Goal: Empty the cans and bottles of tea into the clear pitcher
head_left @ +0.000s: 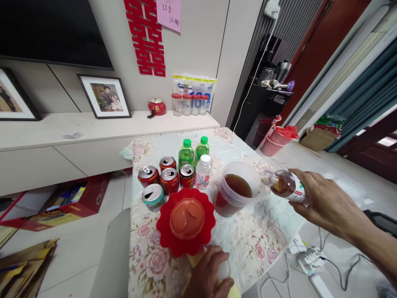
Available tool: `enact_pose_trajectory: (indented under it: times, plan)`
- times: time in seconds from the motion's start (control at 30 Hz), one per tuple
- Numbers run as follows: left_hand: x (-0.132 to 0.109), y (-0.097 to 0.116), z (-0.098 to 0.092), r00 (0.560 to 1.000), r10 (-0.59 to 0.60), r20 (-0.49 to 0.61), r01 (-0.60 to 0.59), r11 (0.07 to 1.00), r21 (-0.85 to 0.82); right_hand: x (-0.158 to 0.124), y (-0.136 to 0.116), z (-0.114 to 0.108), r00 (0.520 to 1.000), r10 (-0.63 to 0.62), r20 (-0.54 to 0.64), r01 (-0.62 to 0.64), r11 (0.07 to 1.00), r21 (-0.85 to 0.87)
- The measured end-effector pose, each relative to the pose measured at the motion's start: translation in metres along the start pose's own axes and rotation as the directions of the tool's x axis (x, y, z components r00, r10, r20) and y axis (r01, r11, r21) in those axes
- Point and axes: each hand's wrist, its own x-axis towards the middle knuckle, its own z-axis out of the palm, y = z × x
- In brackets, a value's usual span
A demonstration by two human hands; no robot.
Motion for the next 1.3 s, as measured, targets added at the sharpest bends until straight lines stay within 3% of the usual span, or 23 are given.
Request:
enact_pose_trajectory:
  times: [0.33,0.53,0.87,1.13,1.3]
  plan:
    - [-0.003,-0.002,0.004,0.998,-0.05,0.039,0.05,0.999,0.008,0.006,0.007,-0.002,0.999,-0.037,-0.005,0.037,0.995,-0.088]
    - [-0.008,-0.008,0.019,0.997,-0.021,-0.081,0.019,1.0,-0.016,0.01,0.006,-0.004,0.998,-0.064,-0.019,0.061,0.992,-0.112]
    - [-0.002,0.001,0.007,0.999,-0.043,-0.021,0.042,0.999,-0.004,0.012,0.006,-0.009,0.994,-0.106,-0.036,0.099,0.98,-0.172]
    - [-0.008,-0.007,0.024,0.991,-0.003,-0.134,0.004,1.0,0.003,0.013,0.008,-0.009,0.992,-0.117,-0.048,0.106,0.976,-0.19]
    - [-0.006,-0.005,0.016,0.997,-0.025,-0.07,0.026,1.0,0.009,0.015,0.008,-0.011,0.989,-0.136,-0.049,0.123,0.968,-0.218]
